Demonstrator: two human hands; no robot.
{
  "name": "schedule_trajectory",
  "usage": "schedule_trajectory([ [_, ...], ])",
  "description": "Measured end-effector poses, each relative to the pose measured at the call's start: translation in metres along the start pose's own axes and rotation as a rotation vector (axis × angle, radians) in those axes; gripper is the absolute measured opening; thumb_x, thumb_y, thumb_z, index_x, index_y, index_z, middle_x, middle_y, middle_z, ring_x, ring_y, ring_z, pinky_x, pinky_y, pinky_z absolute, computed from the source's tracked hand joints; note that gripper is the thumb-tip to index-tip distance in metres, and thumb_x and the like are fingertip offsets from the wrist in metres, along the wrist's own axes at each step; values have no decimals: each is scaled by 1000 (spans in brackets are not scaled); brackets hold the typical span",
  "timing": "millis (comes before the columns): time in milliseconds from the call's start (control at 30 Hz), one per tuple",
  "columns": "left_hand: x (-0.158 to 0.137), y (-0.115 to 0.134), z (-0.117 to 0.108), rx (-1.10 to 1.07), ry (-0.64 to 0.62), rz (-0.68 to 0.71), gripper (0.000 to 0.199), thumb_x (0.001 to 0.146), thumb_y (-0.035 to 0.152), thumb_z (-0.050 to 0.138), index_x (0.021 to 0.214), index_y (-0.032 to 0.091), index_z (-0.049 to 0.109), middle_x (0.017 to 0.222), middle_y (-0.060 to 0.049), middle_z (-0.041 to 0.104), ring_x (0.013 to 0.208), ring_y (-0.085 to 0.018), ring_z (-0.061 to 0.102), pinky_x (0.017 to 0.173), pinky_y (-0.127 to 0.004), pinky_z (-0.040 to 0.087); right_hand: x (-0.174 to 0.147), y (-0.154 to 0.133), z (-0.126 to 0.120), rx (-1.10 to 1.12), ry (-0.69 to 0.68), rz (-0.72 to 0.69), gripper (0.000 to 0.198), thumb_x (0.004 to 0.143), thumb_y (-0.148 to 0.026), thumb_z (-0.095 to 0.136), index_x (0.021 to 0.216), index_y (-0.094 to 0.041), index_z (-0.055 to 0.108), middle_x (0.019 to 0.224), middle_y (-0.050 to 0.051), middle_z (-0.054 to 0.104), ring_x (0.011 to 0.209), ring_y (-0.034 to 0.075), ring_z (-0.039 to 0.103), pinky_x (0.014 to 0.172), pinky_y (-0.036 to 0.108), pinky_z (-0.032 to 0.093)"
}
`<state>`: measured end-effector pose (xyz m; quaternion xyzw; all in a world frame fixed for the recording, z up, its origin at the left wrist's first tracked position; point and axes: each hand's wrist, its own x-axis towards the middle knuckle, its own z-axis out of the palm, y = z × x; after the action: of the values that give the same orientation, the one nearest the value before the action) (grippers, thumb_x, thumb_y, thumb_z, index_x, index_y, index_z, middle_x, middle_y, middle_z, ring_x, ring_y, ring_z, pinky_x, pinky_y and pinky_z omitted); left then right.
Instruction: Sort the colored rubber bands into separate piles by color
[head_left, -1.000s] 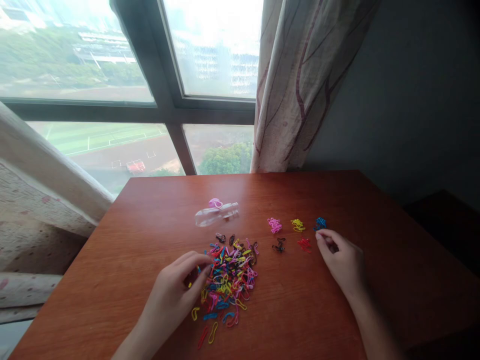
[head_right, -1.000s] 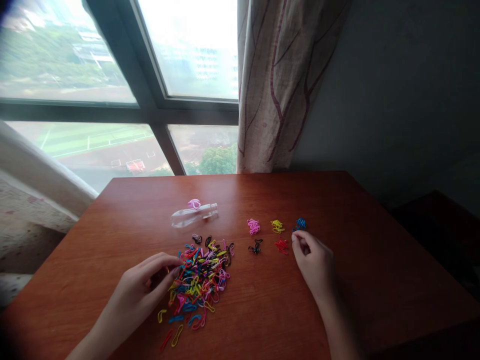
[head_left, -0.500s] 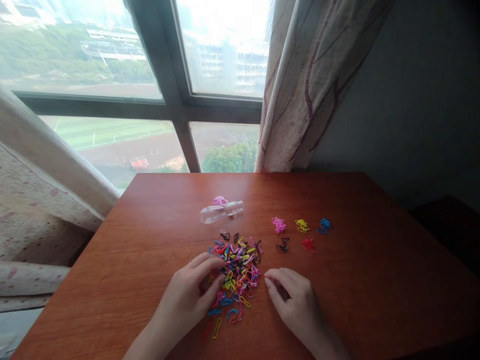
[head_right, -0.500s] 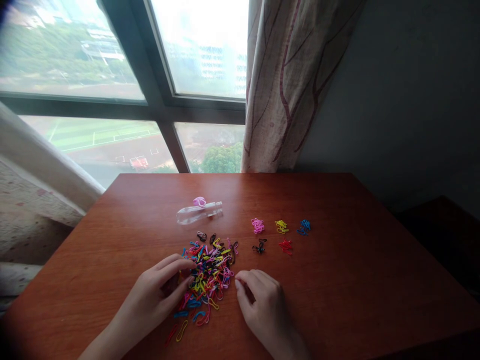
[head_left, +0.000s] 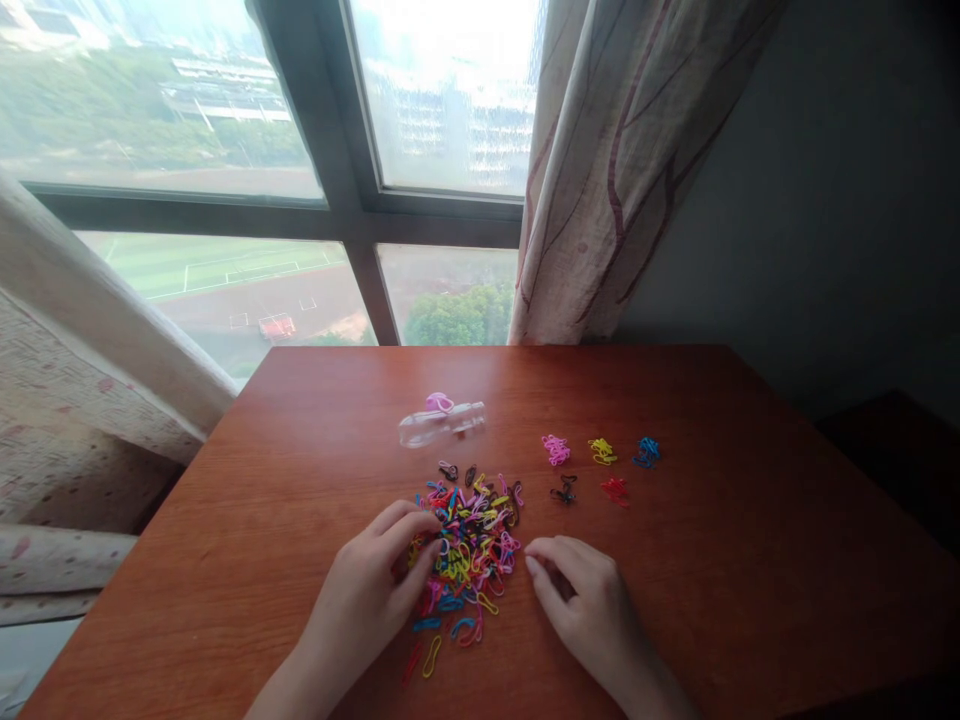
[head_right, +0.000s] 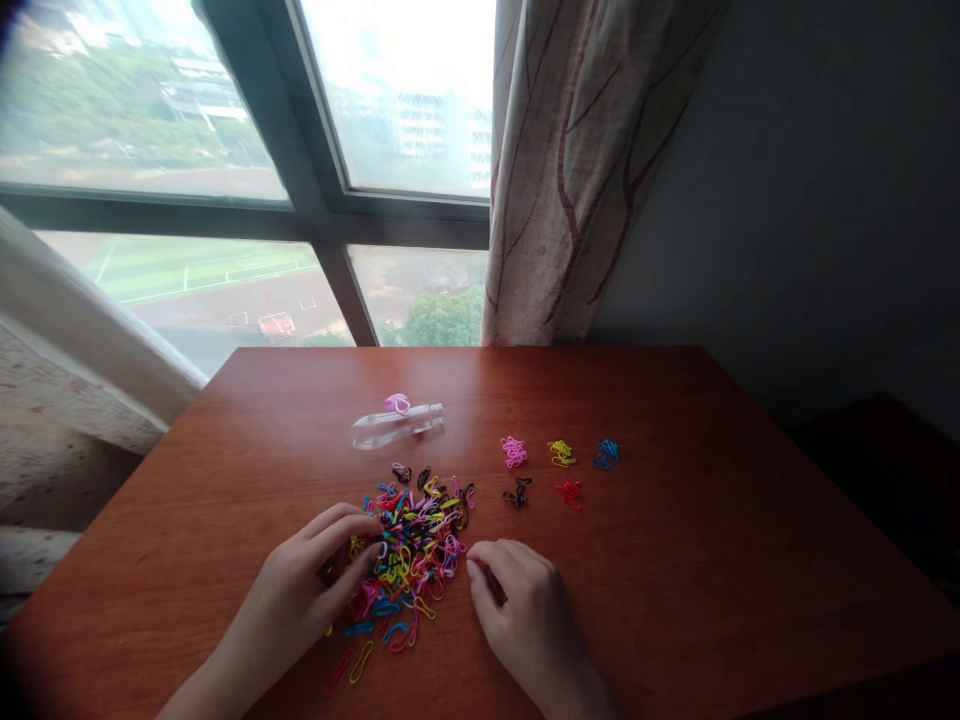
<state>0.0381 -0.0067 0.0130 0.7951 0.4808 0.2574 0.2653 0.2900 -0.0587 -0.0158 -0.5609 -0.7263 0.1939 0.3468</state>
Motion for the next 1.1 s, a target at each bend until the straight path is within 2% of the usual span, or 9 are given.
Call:
schedule_trajectory([
  [133, 0, 1, 1, -45, 20, -6, 12, 93, 23, 54, 97, 22, 65, 81, 0, 68, 64, -14, 61, 61, -22, 48, 1, 0, -1, 0, 6, -5, 15, 94, -18, 51, 88, -22, 64, 72, 0, 65, 63, 15, 61, 61, 26, 43],
  [333, -1, -3, 2, -83, 79, 2, 19, 92, 19, 53, 104, 22, 67, 91, -3, 73, 73, -15, 67, 67, -22, 53, 1, 0, -1, -15, 15, -20, 16, 95, -20, 50, 87, -22, 64, 72, 0, 65, 62, 15, 61, 59, 25, 43],
  [467, -3, -8, 3, -87, 110, -49, 22, 90, 22, 58, 111, 21, 67, 88, -1, 75, 62, -12, 64, 61, -20, 53, 1, 0, -1, -15, 16, -17, 16, 95, -19, 50, 87, -22, 64, 71, 0, 65, 62, 15, 61, 60, 25, 43],
  [567, -3, -8, 1, -65, 105, -41, 16, 88, 22, 61, 101, 22, 69, 82, 0, 74, 59, -12, 63, 57, -19, 51, 1, 0, 0, -14, 13, -13, 16, 95, -19, 50, 87, -22, 64, 71, 0, 64, 62, 15, 61, 60, 26, 42],
  [633, -1, -5, -2, -46, 90, -10, 8, 87, 22, 62, 89, 22, 70, 77, 1, 73, 61, -13, 64, 58, -19, 51, 1, 0, 0, -7, 7, -11, 16, 95, -19, 50, 88, -22, 64, 71, 0, 65, 63, 15, 61, 60, 26, 43],
  [700, 1, -2, -4, -32, 87, 8, 9, 88, 23, 62, 83, 21, 69, 75, 0, 72, 62, -13, 64, 60, -20, 51, 1, 1, 0, -2, 2, -10, 16, 95, -18, 50, 88, -22, 64, 73, 0, 65, 64, 15, 62, 61, 26, 44],
  [900, 4, 2, -5, -45, 96, 28, 13, 91, 25, 58, 86, 21, 70, 82, -3, 73, 70, -15, 66, 65, -22, 52, -1, 0, 0, -11, -5, 1, 15, 93, -16, 51, 87, -22, 64, 73, 0, 65, 65, 15, 62, 62, 25, 44],
  [1100, 6, 3, -4, -52, 69, 39, 13, 93, 25, 58, 88, 21, 69, 79, -2, 70, 70, -15, 65, 66, -21, 51, 2, -1, 0, -11, 8, -2, 14, 92, -15, 53, 87, -23, 64, 75, 0, 66, 66, 16, 63, 63, 24, 43],
])
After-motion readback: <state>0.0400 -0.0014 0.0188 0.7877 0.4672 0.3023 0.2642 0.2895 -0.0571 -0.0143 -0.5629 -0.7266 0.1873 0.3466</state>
